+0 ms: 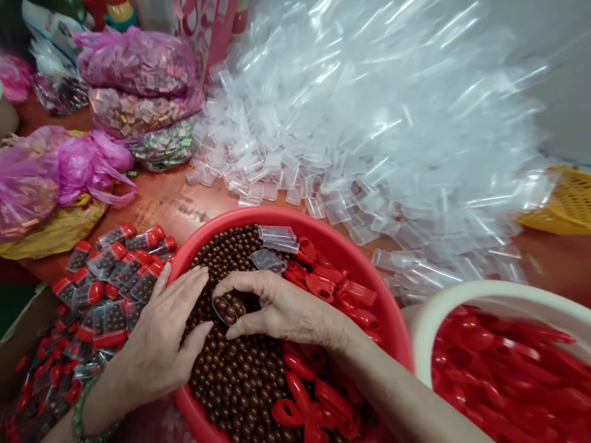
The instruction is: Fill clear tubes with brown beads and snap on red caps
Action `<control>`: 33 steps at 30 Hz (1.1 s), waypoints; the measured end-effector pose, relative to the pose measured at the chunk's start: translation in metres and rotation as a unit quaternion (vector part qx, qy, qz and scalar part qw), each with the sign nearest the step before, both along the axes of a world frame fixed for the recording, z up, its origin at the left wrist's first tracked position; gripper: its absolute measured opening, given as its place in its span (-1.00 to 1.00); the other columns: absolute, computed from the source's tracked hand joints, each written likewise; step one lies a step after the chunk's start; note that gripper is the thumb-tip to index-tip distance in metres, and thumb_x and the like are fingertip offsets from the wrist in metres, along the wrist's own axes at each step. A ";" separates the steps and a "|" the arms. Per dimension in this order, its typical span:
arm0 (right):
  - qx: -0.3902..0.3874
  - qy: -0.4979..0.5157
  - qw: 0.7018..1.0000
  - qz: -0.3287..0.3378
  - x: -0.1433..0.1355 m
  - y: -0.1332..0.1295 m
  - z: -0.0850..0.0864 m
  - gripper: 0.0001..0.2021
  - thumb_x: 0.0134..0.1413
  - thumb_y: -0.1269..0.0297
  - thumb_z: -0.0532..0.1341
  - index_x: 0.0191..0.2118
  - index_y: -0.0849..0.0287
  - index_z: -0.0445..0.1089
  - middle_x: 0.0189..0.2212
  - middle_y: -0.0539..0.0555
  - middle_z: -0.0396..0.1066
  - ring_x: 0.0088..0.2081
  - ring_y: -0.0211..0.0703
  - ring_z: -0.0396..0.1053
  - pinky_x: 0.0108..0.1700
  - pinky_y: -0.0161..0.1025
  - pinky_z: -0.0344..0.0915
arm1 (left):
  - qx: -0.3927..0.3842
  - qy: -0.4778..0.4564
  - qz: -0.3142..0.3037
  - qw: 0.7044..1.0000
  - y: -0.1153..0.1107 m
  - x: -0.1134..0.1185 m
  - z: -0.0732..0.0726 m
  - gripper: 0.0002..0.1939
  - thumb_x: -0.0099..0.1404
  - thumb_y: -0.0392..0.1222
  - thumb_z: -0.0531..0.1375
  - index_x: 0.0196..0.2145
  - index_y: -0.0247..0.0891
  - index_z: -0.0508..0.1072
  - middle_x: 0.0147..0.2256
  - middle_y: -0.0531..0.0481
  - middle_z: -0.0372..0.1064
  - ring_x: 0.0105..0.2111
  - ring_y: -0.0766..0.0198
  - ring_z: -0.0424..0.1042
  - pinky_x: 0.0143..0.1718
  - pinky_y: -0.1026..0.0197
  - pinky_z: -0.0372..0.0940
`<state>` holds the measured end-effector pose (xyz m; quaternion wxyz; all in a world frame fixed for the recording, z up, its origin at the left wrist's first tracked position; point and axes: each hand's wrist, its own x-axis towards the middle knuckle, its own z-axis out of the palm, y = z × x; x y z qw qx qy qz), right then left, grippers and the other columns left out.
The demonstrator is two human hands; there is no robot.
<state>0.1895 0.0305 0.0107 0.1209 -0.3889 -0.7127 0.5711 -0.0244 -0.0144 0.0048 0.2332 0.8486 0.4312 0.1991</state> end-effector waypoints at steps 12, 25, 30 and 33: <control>0.062 0.047 0.991 -0.109 -0.002 -0.034 0.025 -0.73 0.15 0.21 0.30 -0.03 0.11 0.49 -0.17 0.06 0.55 -0.16 -0.16 0.49 -0.08 -0.27 0.38 | -0.234 -0.204 -0.011 0.951 0.005 0.013 0.005 -0.53 0.33 -0.29 0.13 0.19 -0.32 0.31 0.12 -0.22 0.42 0.13 0.09 0.40 0.20 0.01 0.28; 0.236 -0.109 0.948 -0.183 0.033 -0.037 0.014 -0.60 0.19 0.28 0.22 0.15 0.13 0.29 0.00 0.16 0.47 -0.03 -0.07 0.47 0.01 -0.14 0.41 | -0.302 -0.189 -0.019 0.934 0.004 -0.004 0.020 -0.84 0.37 -0.31 0.11 -0.10 -0.20 0.39 -0.18 0.01 0.47 -0.17 0.27 0.45 -0.09 0.25 0.30; 0.255 -0.227 0.917 -0.206 0.055 -0.037 0.004 -0.80 0.26 0.37 0.09 -0.09 0.17 0.43 -0.23 0.12 0.54 -0.22 -0.09 0.51 -0.16 -0.18 0.42 | -0.299 -0.181 -0.018 0.937 0.007 -0.003 0.019 -0.82 0.37 -0.31 0.12 -0.09 -0.18 0.42 -0.19 0.04 0.49 -0.20 0.29 0.46 -0.10 0.27 0.29; 0.282 -0.299 0.900 -0.147 0.043 -0.033 0.004 -0.76 0.27 0.43 0.04 -0.15 0.17 0.46 -0.23 0.14 0.52 -0.20 -0.07 0.49 -0.17 -0.18 0.40 | -0.313 -0.186 -0.010 0.931 0.010 0.000 0.017 -0.79 0.39 -0.25 0.11 -0.04 -0.16 0.42 -0.17 0.04 0.49 -0.21 0.29 0.47 -0.13 0.28 0.30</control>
